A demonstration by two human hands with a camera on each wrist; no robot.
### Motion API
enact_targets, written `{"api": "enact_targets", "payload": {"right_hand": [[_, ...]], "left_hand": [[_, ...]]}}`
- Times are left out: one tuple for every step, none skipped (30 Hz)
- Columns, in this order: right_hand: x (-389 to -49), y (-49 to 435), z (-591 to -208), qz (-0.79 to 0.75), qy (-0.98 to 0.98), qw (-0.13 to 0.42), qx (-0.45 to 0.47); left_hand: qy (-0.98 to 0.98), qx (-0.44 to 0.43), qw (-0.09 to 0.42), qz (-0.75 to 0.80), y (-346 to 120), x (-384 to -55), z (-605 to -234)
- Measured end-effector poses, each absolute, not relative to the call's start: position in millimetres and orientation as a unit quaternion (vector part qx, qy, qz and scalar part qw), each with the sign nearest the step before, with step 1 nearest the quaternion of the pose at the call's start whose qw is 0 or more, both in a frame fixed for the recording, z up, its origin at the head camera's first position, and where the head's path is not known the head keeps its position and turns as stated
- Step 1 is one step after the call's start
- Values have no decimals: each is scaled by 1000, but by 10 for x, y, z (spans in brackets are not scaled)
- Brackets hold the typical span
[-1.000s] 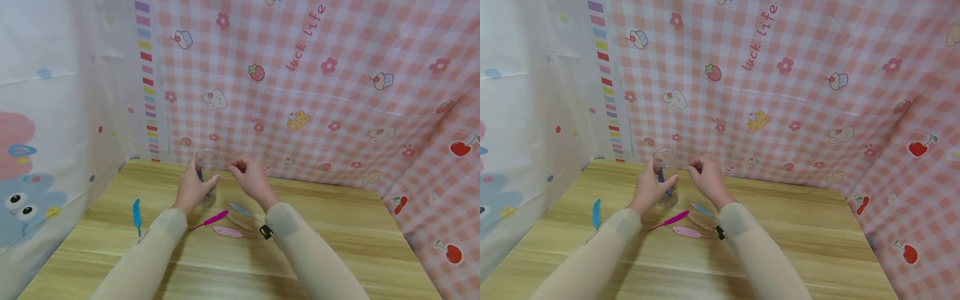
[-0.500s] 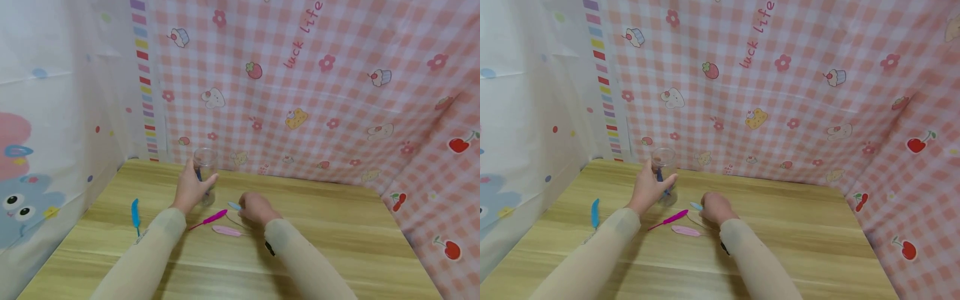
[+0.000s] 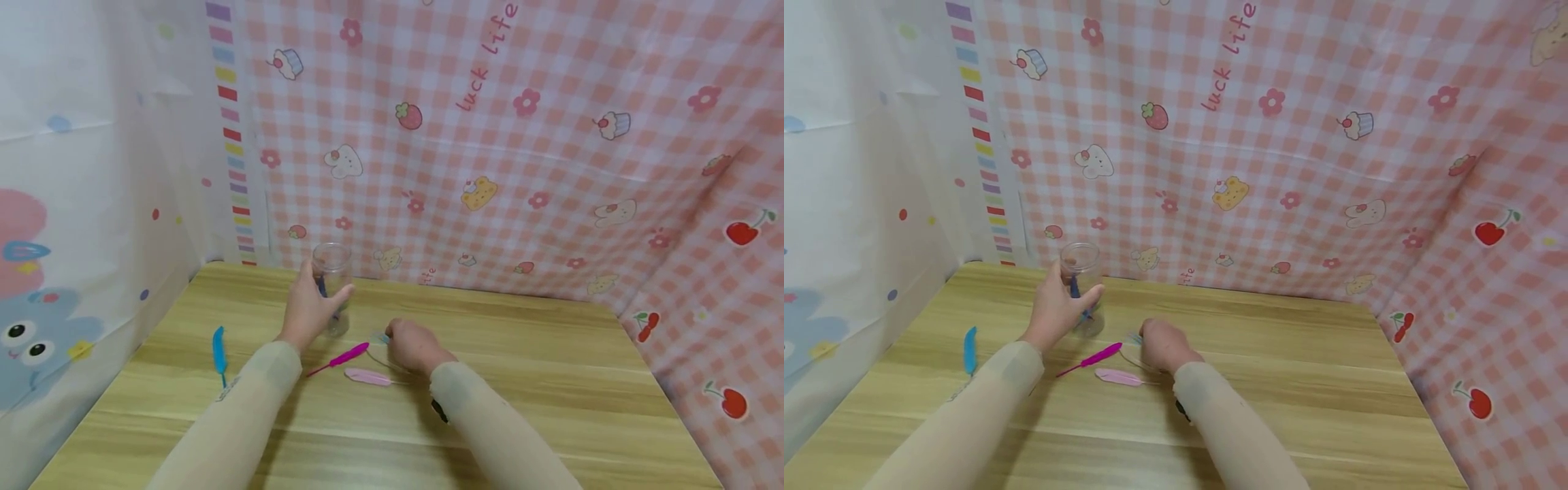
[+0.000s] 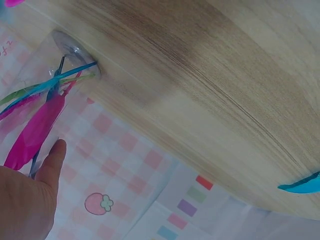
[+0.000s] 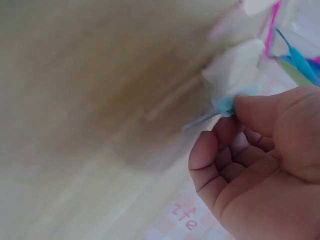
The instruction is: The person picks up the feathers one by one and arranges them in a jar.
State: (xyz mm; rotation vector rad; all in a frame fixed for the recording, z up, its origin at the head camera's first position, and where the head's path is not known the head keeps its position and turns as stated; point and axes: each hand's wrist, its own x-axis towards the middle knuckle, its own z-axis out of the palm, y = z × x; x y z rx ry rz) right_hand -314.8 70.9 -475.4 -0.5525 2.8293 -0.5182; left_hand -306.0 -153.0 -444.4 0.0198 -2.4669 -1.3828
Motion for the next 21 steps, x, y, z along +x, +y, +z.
{"api": "enact_targets", "payload": {"right_hand": [[-3155, 721, -4734, -184, 960, 104, -183], [-3166, 732, -4704, -196, 959, 100, -179], [-3178, 743, -4668, -211, 957, 95, -175], [-3195, 753, -4635, -233, 953, 91, -169], [-3216, 763, -4596, -257, 948, 87, -165], [-3233, 769, -4549, -282, 943, 83, -159], [-3249, 779, -4503, -308, 936, 76, -153], [-3267, 788, -4459, -332, 929, 68, -150], [-3282, 795, -4416, -355, 921, 59, -149], [-3295, 799, -4373, -378, 912, 51, -148], [-3305, 802, -4325, -396, 906, 40, -146], [-3310, 804, -4282, -414, 899, 31, -141], [-3317, 808, -4248, -430, 892, 21, -139], [-3327, 811, -4221, -444, 885, 12, -136], [-3334, 812, -4193, -459, 879, 2, -131], [-3340, 816, -4172, -473, 872, -4, -124], [-3345, 820, -4154, -484, 867, -12, -116], [-3348, 823, -4138, -494, 863, -16, -107], [-3351, 827, -4126, -502, 859, -19, -101], [-3358, 830, -4115, -508, 856, -25, -97], [-3360, 833, -4099, -512, 853, -27, -95]], "left_hand": [[-862, 7, 157, -481, -1528, -3061, -4450], [-863, 7, 159, -479, -1527, -3064, -4458], [-863, 6, 161, -479, -1525, -3066, -4464], [-863, 6, 163, -479, -1525, -3069, -4472], [-863, 7, 165, -478, -1526, -3071, -4480], [-862, 6, 167, -478, -1529, -3072, -4489], [-862, 6, 168, -479, -1528, -3073, -4495], [-861, 5, 169, -480, -1530, -3072, -4502], [-860, 6, 171, -481, -1529, -3068, -4505], [-859, 6, 173, -482, -1531, -3066, -4510], [-859, 5, 175, -481, -1533, -3062, -4513], [-859, 4, 177, -480, -1533, -3059, -4515], [-860, 3, 179, -478, -1534, -3056, -4517], [-861, 1, 181, -476, -1533, -3055, -4519], [-862, 1, 183, -473, -1529, -3053, -4517], [-863, -1, 182, -471, -1525, -3053, -4516], [-864, -2, 182, -469, -1520, -3053, -4515], [-865, -1, 180, -468, -1514, -3050, -4511], [-865, -2, 180, -468, -1508, -3049, -4510], [-866, -1, 177, -468, -1502, -3045, -4507], [-867, 0, 175, -467, -1498, -3043, -4510]]}}
